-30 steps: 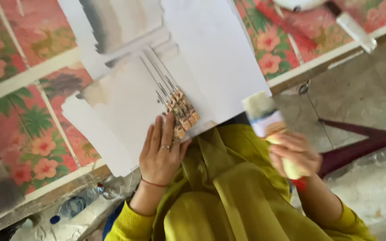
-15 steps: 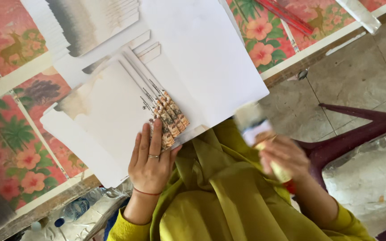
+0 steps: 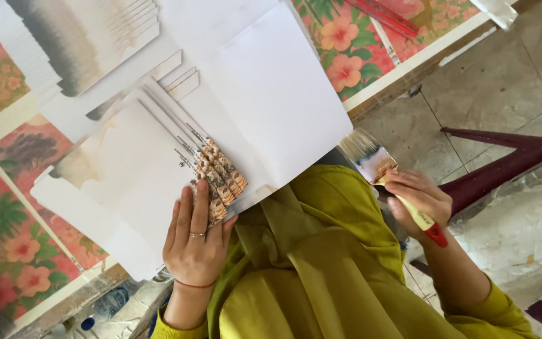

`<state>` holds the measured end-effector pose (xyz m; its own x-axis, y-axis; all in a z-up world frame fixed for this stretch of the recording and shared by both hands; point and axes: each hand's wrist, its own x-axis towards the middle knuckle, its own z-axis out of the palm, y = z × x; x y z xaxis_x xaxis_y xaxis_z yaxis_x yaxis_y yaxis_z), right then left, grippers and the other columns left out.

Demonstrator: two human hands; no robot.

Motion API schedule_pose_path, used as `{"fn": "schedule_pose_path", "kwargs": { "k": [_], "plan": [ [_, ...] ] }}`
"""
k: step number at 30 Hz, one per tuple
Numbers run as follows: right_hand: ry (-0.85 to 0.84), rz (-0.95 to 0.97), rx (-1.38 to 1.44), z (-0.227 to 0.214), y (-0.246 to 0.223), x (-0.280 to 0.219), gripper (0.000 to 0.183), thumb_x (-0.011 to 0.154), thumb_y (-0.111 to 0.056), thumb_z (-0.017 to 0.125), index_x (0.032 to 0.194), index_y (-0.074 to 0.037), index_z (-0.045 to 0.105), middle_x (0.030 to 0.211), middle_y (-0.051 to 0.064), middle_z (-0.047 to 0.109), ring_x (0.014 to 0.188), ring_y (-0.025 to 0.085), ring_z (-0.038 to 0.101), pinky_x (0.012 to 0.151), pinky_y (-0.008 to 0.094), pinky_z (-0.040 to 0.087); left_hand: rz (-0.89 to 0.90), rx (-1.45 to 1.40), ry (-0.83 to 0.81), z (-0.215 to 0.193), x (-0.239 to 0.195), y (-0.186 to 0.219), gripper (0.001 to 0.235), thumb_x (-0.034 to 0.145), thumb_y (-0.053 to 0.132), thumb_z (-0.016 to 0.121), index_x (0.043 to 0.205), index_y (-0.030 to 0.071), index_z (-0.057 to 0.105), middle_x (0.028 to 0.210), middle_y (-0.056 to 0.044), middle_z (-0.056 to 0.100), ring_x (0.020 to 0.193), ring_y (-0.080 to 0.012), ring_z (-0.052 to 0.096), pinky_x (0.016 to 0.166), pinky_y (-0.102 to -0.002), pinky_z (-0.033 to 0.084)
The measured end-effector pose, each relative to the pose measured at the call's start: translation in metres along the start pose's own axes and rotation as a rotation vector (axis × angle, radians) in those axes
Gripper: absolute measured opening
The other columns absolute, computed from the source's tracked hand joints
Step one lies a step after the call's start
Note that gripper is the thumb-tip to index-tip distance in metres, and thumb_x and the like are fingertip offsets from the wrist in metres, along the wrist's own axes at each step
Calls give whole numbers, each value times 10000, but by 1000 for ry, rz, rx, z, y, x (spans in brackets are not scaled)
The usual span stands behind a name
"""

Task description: The person applies glue to the edges of white paper sheets using a brush and then folds them. The person repeatedly dips the brush into a bowl of liquid and applies it to the paper before folding.

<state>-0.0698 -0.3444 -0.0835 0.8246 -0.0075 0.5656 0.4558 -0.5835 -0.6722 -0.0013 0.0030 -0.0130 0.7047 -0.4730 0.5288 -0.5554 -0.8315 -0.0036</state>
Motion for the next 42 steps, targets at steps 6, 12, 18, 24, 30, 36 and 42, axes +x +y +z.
{"fn": "schedule_pose_path", "kwargs": {
  "k": [6, 12, 18, 24, 30, 36, 42],
  "plan": [
    [286, 11, 502, -30, 27, 0, 146, 994, -186, 457, 985, -124, 589, 925, 99, 619, 869, 320, 673, 600, 335, 641, -447, -410, 39, -3, -17, -10, 257, 866, -15, 471, 783, -100, 699, 1087, -160, 694, 500, -105, 566, 384, -255, 426],
    [88, 535, 1069, -44, -41, 119, 320, 897, -207, 376, 1021, -288, 660, 550, -63, 407, 401, 64, 221, 409, 208, 220, -392, -315, 202, 8, -17, -6, 637, 986, 417, 268, 1083, -93, 636, 1094, -181, 693, 584, -137, 696, 378, -202, 522],
    [-813, 646, 542, 53, -67, 193, 486, 904, -129, 479, 1375, -15, 440, 707, 23, 623, 470, 73, 472, 423, 173, 390, -24, -128, -50, -7, -7, 12, 455, 971, 390, 550, 641, 80, 597, 1347, -174, 505, 1191, -371, 567, 952, -431, 533],
    [-1029, 646, -260, 105, -114, 188, 566, 872, -187, 489, 1420, -124, 362, 1143, 224, 625, 1038, 467, 596, 837, 593, 501, -272, -385, 123, -8, 0, 6, 116, 852, 57, 641, 793, -27, 697, 1116, -179, 685, 972, -340, 679, 772, -362, 581],
    [-1133, 421, -448, 123, -111, 172, 718, 869, -232, 504, 1496, -29, 219, 1105, 230, 606, 919, 457, 633, 742, 549, 529, -345, -356, 536, -5, -54, -18, 294, 842, -9, 459, 979, -183, 652, 1199, -431, 509, 1118, -609, 480, 982, -652, 396],
    [-1022, 404, -62, 103, -129, 203, 529, 906, -116, 473, 1416, 2, 389, 1056, 199, 665, 830, 349, 689, 737, 436, 573, -36, -322, 218, 0, 10, 25, 189, 859, 193, 628, 854, 30, 722, 1250, -169, 606, 1057, -410, 637, 874, -487, 558],
    [-989, 613, 51, 83, -100, 205, 338, 832, -184, 486, 1049, -217, 743, 917, 116, 743, 1019, 404, 629, 900, 460, 435, -70, -526, 291, -27, 22, 8, 117, 826, 20, 608, 757, 17, 702, 1146, -224, 647, 932, -431, 683, 751, -458, 594]
  ]
}}
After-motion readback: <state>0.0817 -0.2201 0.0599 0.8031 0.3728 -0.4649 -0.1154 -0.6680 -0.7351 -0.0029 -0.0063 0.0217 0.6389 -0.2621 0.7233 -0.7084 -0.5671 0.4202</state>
